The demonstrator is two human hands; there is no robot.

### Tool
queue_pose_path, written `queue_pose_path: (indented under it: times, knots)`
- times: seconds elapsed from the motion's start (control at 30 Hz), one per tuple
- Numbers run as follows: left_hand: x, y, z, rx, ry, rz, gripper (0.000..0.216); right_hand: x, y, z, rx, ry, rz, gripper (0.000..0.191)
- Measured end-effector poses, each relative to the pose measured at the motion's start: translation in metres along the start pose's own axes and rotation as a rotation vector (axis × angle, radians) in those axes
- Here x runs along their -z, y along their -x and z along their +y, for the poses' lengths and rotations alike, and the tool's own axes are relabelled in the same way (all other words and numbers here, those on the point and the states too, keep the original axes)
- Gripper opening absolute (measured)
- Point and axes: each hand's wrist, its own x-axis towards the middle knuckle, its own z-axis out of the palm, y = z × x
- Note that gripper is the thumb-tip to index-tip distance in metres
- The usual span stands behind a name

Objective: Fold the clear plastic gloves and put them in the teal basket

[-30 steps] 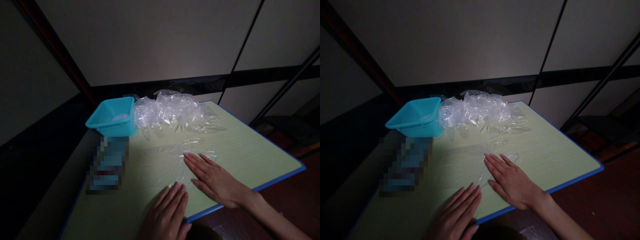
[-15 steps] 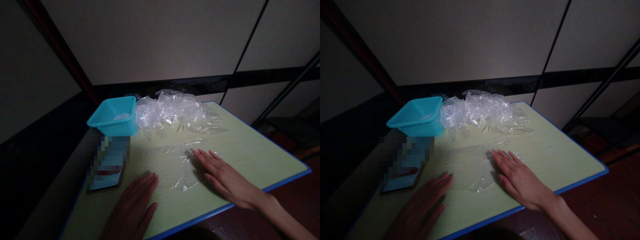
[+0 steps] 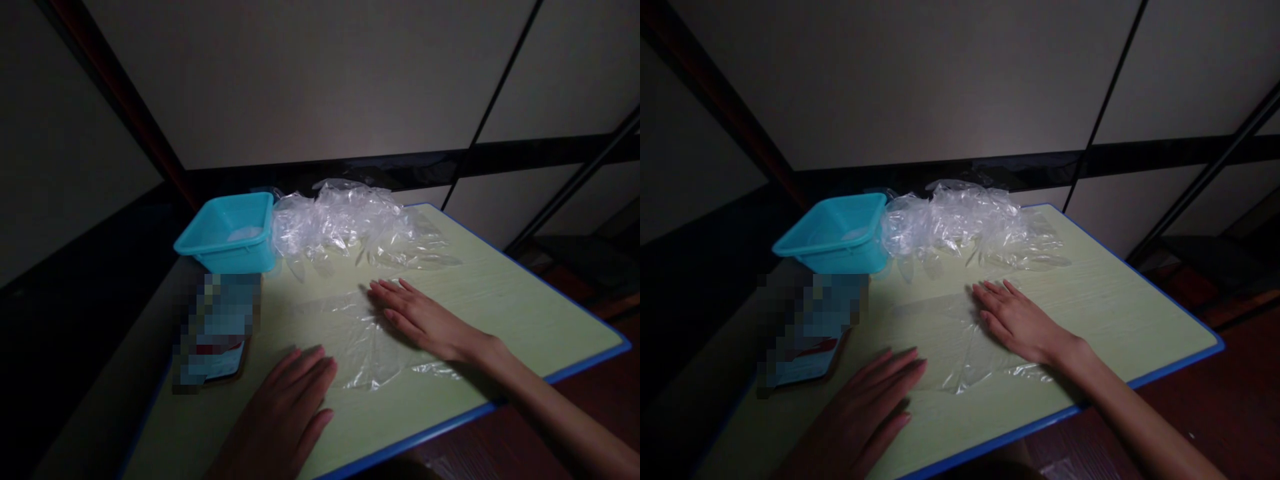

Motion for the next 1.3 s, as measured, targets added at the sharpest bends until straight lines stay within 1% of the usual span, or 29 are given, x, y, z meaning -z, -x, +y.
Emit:
queue_pose_path:
  times: [0.17, 0.33, 0.53, 0.67, 0.73, 0.8, 0.9, 1.0, 1.13, 1.2, 1.23, 1.27, 1.3]
  knots:
    - [0.003, -0.002, 0.007, -0.051, 0.005, 0.035, 0.03, 0.003, -0.008, -0.002, 0.014, 0.032, -0.028, 0.046]
    - [0.006, -0.004, 0.019, -0.035, 0.046, 0.027, 0.029, 0.006, -0.018, -0.007, 0.082, 0.049, -0.066, 0.044]
    - [0.0, -0.01, 0.03, -0.149, 0.029, -0.019, 0.028, 0.003, -0.034, -0.016, 0.169, 0.021, -0.085, 0.044]
    - [-0.007, -0.017, 0.038, -0.207, -0.02, -0.006, 0.031, 0.002, -0.045, -0.025, 0.251, 0.007, -0.113, 0.046]
    - [-0.012, -0.021, 0.044, -0.205, -0.031, 0.037, 0.033, 0.003, -0.049, -0.03, 0.283, -0.004, -0.13, 0.046]
    - [-0.019, -0.025, 0.051, -0.167, -0.031, 0.092, 0.034, 0.003, -0.053, -0.035, 0.313, -0.021, -0.149, 0.046]
    - [-0.03, -0.031, 0.06, -0.094, -0.028, 0.207, 0.033, 0.003, -0.056, -0.041, 0.369, -0.054, -0.177, 0.045]
    - [-0.043, -0.037, 0.069, -0.054, -0.027, 0.308, 0.029, 0.001, -0.057, -0.046, 0.431, -0.09, -0.212, 0.043]
    - [-0.055, -0.043, 0.078, -0.03, -0.003, 0.335, 0.026, 0.0, -0.056, -0.053, 0.527, -0.151, -0.246, 0.041]
    - [-0.053, -0.046, 0.078, -0.041, 0.029, 0.35, 0.024, 0.002, -0.054, -0.052, 0.551, -0.189, -0.249, 0.042]
    - [-0.049, -0.046, 0.075, -0.057, 0.052, 0.358, 0.023, 0.004, -0.054, -0.049, 0.548, -0.212, -0.239, 0.042]
    - [-0.042, -0.046, 0.071, -0.076, 0.081, 0.339, 0.021, 0.006, -0.053, -0.045, 0.535, -0.237, -0.219, 0.042]
    - [-0.034, -0.045, 0.065, -0.086, 0.099, 0.348, 0.021, 0.008, -0.052, -0.039, 0.515, -0.263, -0.189, 0.042]
